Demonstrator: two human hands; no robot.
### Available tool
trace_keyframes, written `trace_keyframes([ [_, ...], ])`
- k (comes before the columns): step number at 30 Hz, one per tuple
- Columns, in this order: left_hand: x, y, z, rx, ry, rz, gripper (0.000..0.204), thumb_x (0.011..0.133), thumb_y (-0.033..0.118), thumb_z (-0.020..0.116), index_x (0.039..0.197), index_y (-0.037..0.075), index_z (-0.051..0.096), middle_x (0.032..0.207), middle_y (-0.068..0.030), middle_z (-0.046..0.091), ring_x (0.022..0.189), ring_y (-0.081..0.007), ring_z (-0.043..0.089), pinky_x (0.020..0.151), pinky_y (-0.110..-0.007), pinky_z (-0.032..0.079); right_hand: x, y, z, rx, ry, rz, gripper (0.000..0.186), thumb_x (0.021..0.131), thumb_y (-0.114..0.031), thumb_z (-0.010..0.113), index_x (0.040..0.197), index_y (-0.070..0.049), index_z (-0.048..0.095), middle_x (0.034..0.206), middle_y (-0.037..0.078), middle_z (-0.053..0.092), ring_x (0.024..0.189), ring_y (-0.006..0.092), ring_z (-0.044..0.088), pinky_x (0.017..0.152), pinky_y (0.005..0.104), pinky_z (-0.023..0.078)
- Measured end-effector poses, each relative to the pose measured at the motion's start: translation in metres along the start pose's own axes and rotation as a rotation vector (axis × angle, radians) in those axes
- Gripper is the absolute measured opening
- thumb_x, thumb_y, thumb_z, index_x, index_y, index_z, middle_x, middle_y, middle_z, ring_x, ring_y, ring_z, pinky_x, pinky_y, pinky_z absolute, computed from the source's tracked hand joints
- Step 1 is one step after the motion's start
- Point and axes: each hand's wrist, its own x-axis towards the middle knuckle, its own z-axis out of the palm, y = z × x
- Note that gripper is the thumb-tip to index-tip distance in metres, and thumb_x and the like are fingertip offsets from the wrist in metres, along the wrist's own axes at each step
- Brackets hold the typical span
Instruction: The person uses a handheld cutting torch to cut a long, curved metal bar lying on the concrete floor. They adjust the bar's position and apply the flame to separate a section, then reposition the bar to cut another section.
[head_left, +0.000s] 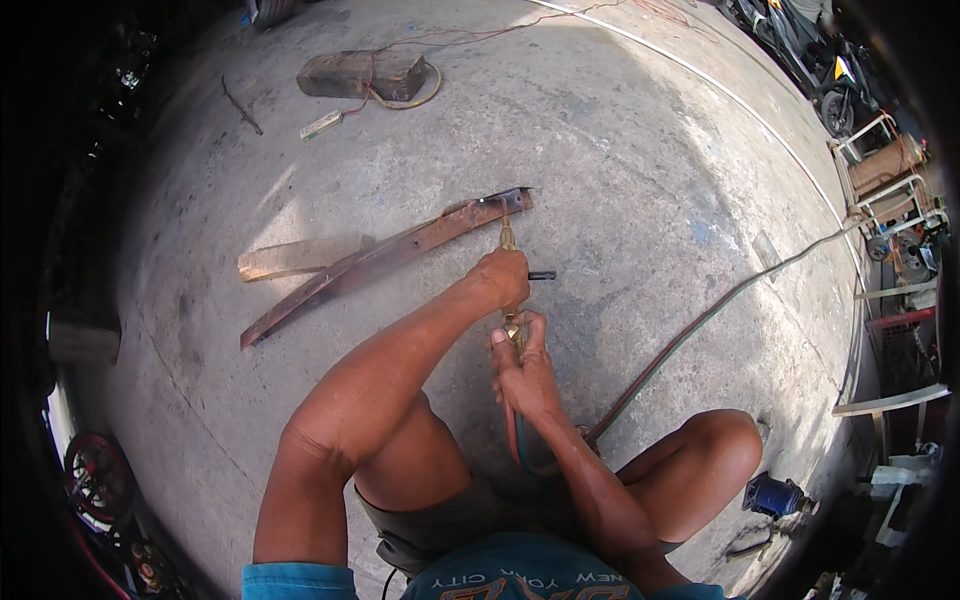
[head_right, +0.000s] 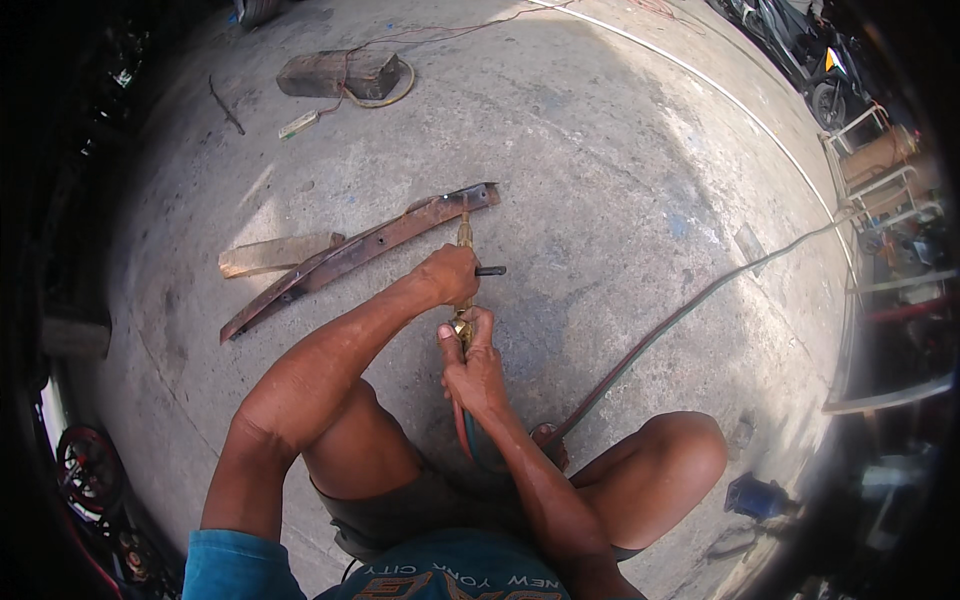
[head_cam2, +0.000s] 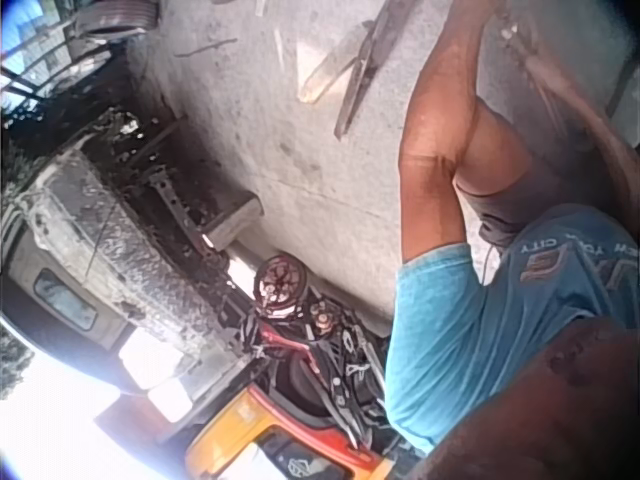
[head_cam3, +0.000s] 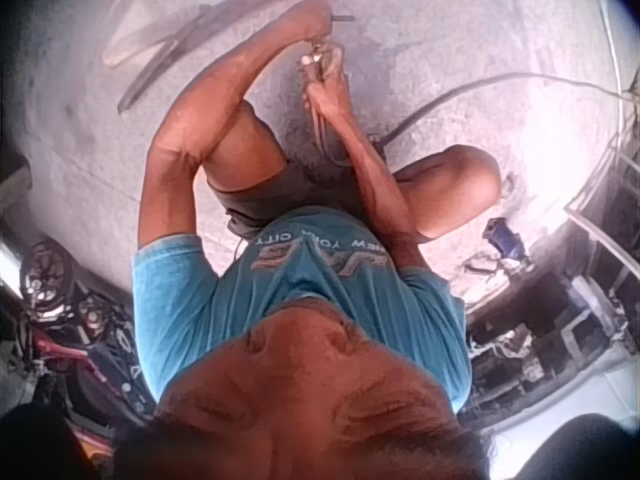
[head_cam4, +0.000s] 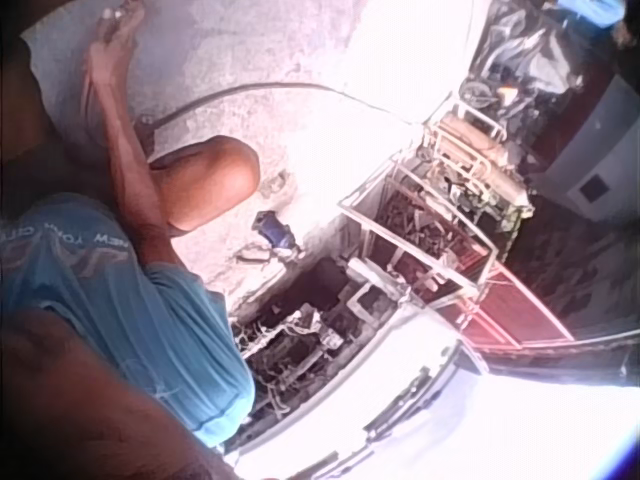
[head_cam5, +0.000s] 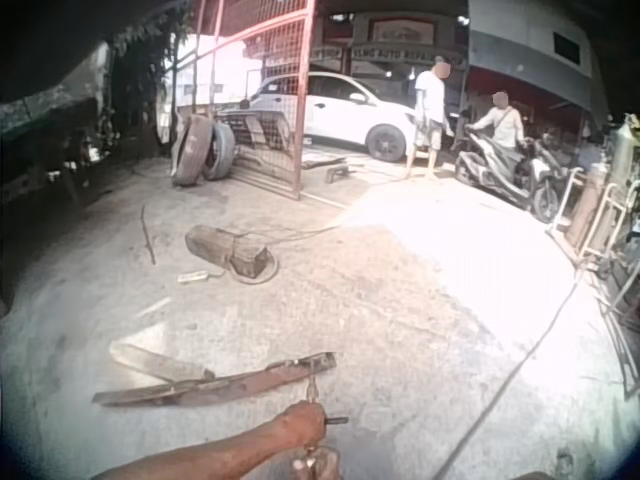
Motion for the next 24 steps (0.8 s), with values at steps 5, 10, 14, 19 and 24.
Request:
trace_keyframes([
  [5,-0.0020,0.0033,-0.0028,-0.010,-0.004,0.001,0.027,0.091,0.012,0.065,0.101,-0.010,0.077,0.100,-0.0316,0.076,0.096,-0.0442,0.077,0.086,-0.049,0.063,0.0006,-0.0001,-0.0012,0.004,-0.002,-0.009,0.039,0.112,-0.028,0.057,0.137,-0.012,0.031,0.077,0.006,0.059,0.053,0.0136,0.057,0.043,0.0327,0.048],
  [10,-0.0020,0.0023,-0.0037,-0.006,-0.017,0.006,0.027,0.091,0.012,0.065,0.101,-0.010,0.076,0.101,-0.0322,0.076,0.096,-0.0448,0.077,0.086,-0.049,0.063,-0.0011,-0.0011,-0.0014,-0.014,-0.004,-0.009,0.039,0.112,-0.029,0.056,0.137,-0.012,0.031,0.075,0.005,0.059,0.053,0.0135,0.057,0.043,0.0325,0.048],
  [14,-0.0019,0.0087,-0.0073,-0.032,-0.056,-0.074,0.028,0.087,0.007,0.073,0.111,-0.006,0.078,0.117,-0.0297,0.075,0.112,-0.0422,0.075,0.095,-0.046,0.062,-0.0008,0.0000,-0.0011,-0.020,0.001,-0.006,0.039,0.112,-0.029,0.056,0.137,-0.013,0.031,0.075,0.005,0.058,0.053,0.0135,0.057,0.043,0.0325,0.048],
  [19,0.0019,-0.0008,0.0014,0.002,0.003,-0.002,0.027,0.090,0.012,0.065,0.102,-0.010,0.077,0.102,-0.0334,0.075,0.097,-0.0456,0.077,0.086,-0.049,0.063,-0.0012,-0.0008,-0.0003,-0.010,-0.008,-0.008,0.039,0.112,-0.029,0.056,0.137,-0.013,0.032,0.077,0.005,0.058,0.054,0.0135,0.057,0.043,0.0325,0.048],
  [24,0.0020,0.0010,0.0004,0.008,-0.007,0.005,0.027,0.090,0.012,0.066,0.103,-0.010,0.077,0.103,-0.0331,0.075,0.098,-0.0453,0.077,0.086,-0.049,0.063,-0.0002,0.0009,-0.0005,-0.009,-0.006,-0.014,0.038,0.112,-0.030,0.056,0.137,-0.013,0.032,0.077,0.005,0.059,0.054,0.0136,0.057,0.043,0.0324,0.048],
])
